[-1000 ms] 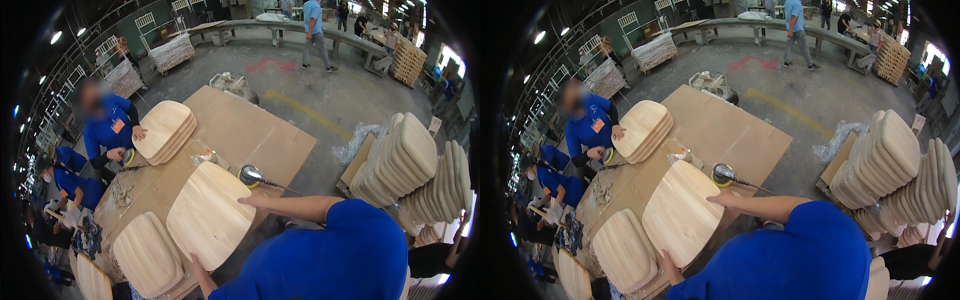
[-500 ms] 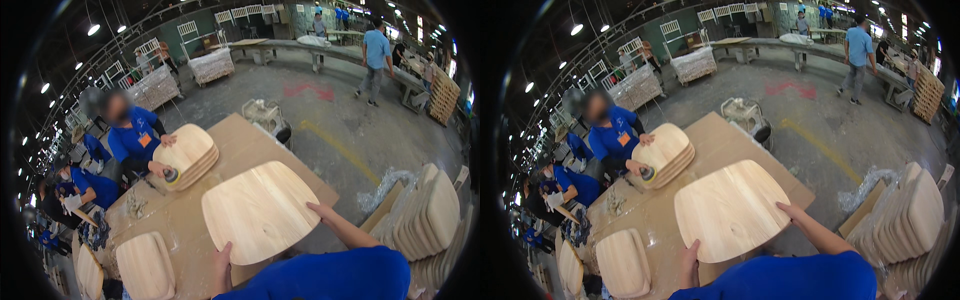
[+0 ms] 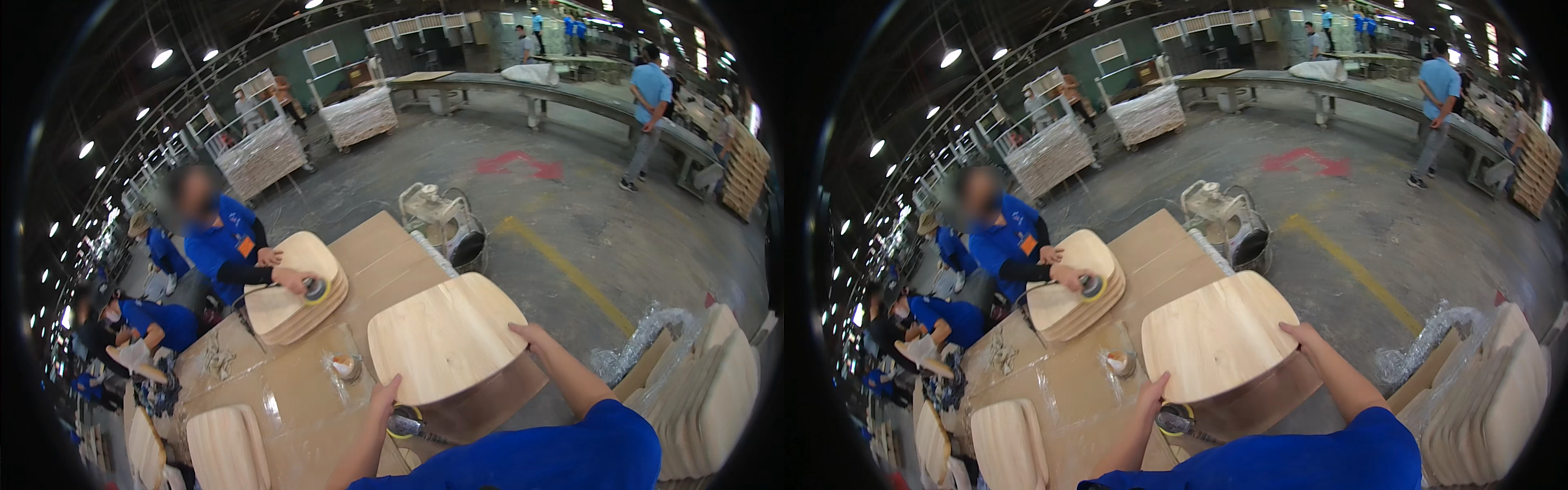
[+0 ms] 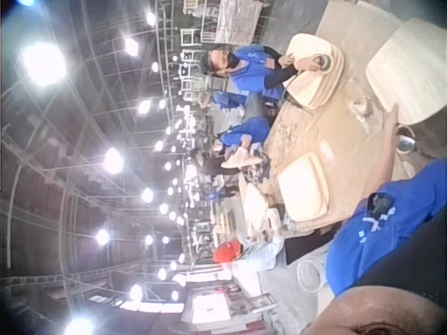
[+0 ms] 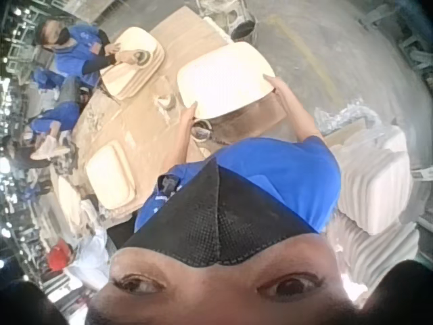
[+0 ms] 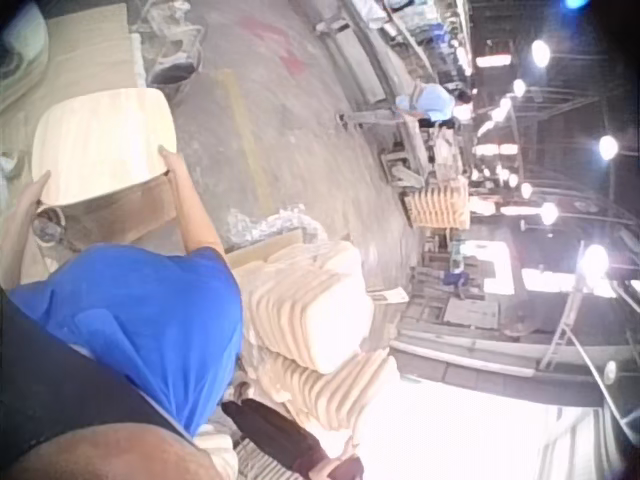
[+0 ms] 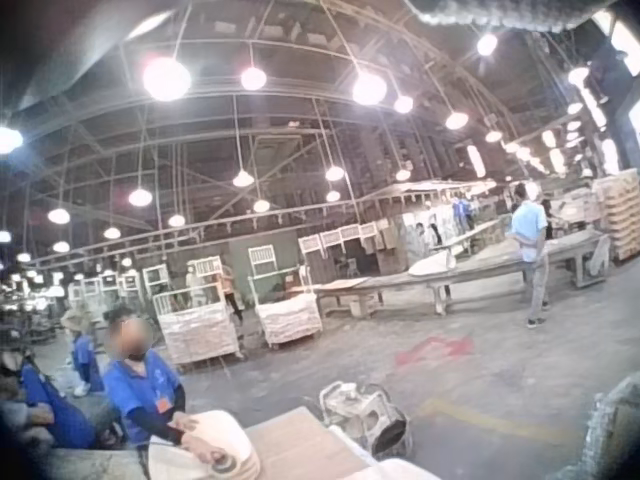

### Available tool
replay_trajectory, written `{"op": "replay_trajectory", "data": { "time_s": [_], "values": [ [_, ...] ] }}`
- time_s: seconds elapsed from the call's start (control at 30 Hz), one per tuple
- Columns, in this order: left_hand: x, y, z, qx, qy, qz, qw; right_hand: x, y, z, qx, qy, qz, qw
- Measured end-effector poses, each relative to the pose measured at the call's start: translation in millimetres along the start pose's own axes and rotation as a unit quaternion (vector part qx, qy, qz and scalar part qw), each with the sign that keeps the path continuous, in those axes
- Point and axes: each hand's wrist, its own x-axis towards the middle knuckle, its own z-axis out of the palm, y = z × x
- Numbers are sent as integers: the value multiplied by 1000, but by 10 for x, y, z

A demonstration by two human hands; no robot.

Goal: The person uses an orbital sander to smooth the surfaces and edges of light-colored wooden pieces on a workbench. They handle each piece one at a time, sanding the top face and edges, then stacking the finished pieces. Other workers are visible nearby performing similar tasks.

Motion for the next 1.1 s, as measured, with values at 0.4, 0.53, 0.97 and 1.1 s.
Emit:
{"op": "replay_trajectory", "data": {
  "time_s": [0.4,0.53,0.97,1.1],
  "values": [
    [-1309,-65,-806,160,-65,108,979,1349,-37,628,-343,93,-143,924],
    [-2637,-959,-1574,451,-15,-38,892,1415,112,548,-397,50,-144,905],
    [-4211,-2037,-1713,401,170,-94,895,337,262,2048,-368,-61,-500,781],
    [-4574,-2291,-1574,383,200,-72,899,-462,478,2667,-337,-182,-554,739]
  ]
}}
